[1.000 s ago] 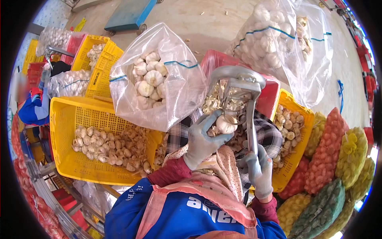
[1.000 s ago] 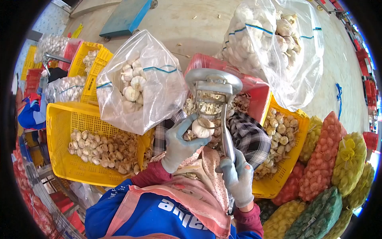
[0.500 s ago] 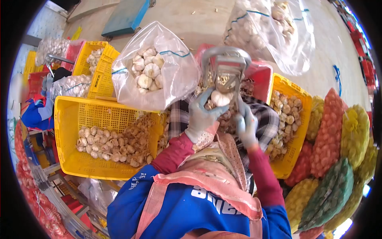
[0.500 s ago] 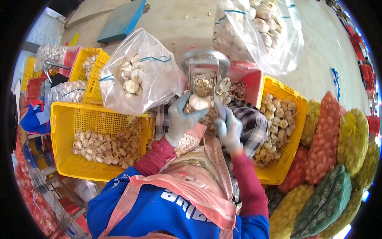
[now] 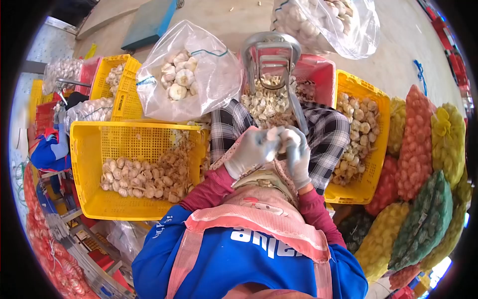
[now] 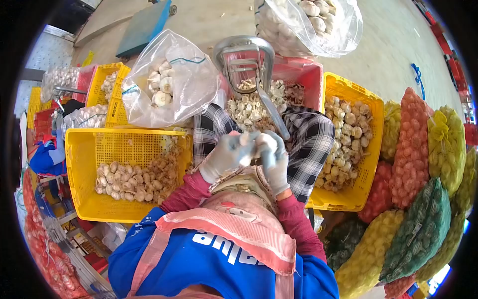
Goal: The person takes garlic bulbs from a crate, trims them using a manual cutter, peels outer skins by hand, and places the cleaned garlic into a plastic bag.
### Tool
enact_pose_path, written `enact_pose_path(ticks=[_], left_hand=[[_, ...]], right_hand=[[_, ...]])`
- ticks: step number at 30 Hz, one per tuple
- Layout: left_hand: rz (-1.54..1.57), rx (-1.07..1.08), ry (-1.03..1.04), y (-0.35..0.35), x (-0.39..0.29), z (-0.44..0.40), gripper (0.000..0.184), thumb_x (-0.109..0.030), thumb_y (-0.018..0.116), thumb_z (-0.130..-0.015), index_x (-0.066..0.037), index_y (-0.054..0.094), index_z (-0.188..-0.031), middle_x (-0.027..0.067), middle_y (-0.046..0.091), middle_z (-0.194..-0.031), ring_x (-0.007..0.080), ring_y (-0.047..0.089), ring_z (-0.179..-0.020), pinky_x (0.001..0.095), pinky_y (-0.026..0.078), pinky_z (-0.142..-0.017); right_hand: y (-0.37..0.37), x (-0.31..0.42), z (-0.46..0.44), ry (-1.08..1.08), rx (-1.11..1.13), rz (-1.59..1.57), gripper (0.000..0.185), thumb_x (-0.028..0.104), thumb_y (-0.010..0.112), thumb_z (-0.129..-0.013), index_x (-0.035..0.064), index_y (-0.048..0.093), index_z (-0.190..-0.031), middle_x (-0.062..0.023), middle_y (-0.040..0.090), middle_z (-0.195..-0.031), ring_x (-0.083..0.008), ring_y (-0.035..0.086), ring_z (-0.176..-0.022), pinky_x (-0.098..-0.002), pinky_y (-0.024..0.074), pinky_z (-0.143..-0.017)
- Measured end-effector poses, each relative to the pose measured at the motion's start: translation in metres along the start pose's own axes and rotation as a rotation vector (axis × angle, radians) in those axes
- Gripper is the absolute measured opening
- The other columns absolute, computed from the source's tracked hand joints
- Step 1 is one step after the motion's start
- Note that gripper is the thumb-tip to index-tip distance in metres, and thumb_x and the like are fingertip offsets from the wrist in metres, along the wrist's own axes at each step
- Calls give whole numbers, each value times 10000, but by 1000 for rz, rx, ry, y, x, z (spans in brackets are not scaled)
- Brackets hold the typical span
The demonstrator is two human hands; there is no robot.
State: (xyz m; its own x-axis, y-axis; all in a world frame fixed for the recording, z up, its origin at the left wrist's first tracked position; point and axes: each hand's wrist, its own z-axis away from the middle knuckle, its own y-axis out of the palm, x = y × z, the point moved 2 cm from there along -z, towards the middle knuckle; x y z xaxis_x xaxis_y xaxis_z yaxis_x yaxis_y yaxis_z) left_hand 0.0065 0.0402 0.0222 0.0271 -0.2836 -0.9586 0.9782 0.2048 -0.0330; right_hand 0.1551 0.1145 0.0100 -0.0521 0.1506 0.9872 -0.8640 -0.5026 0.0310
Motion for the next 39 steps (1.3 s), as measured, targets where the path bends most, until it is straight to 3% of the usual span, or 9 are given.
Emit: enact_pose_path(ticks=[5,8,9,12,19,26,31,36,39], left_hand=[[258,-77,115,-9,12,-4,447,-138,662,-922,-6,562,-1337,73,702,-1022,129,639,-952,277,508,-875],[188,163,52,-9,16,-11,684,-72,706,-866,-48,413,-1483,71,667,-1124,122,598,-1049,293,501,-909],[403,322,-147,-8,12,-10,680,-73,712,-859,-46,427,-1477,76,649,-1174,125,581,-1091,293,500,-921],[348,76,28,-13,14,-18,571,-94,718,-860,-9,528,-1392,68,605,-1290,137,551,-1170,288,447,-1012],[539,-35,34,-26,9,-19,722,-323,740,-863,1,451,-1440,70,591,-1308,125,553,-1165,267,430,-1014],[608,-88,3,-35,-11,-28,601,-206,750,-879,-15,506,-1395,36,634,-1190,112,611,-1022,253,497,-882],[682,-110,-37,-34,-22,-37,609,-256,724,-875,0,511,-1385,-67,566,-950,29,504,-847,188,426,-759],[489,-40,121,-37,-19,-48,530,-253,691,-888,-13,544,-1337,16,636,-1124,86,582,-997,239,476,-856],[400,68,141,-44,-19,-30,622,-145,735,-846,2,497,-1401,56,626,-1220,134,577,-1101,295,452,-989]], right_hand=[[-10,-26,-2,614,-32,-241,781,763,330,-924,52,653,-960,-61,636,-652,-162,608,-500,-265,500,-455],[9,-20,-3,709,-32,-521,737,717,291,-965,67,637,-961,-48,608,-610,-153,544,-437,-261,433,-398],[29,1,-4,199,-182,-91,670,630,288,-1010,66,628,-888,-52,585,-567,-154,513,-403,-258,405,-384],[3,-3,-20,479,59,2,453,320,396,-1040,38,667,-812,-82,651,-691,-160,570,-451,-248,456,-434],[-18,71,-72,-886,-182,1037,466,136,607,-869,-6,562,-1311,-165,685,-953,-293,665,-821,-412,503,-852],[-36,97,-38,180,348,280,366,237,519,-968,-65,639,-1136,48,546,-657,-27,470,-571,-208,354,-497],[-23,69,-40,19,223,355,290,193,491,-959,-26,642,-1074,0,600,-685,-55,577,-616,-241,433,-528],[-30,-13,-94,-489,160,749,328,216,593,-914,38,598,-1190,-166,682,-840,-373,651,-693,-406,509,-610],[-24,40,-62,-704,-45,797,396,82,655,-860,-5,608,-1244,-200,697,-1073,-330,704,-874,-372,566,-746]])
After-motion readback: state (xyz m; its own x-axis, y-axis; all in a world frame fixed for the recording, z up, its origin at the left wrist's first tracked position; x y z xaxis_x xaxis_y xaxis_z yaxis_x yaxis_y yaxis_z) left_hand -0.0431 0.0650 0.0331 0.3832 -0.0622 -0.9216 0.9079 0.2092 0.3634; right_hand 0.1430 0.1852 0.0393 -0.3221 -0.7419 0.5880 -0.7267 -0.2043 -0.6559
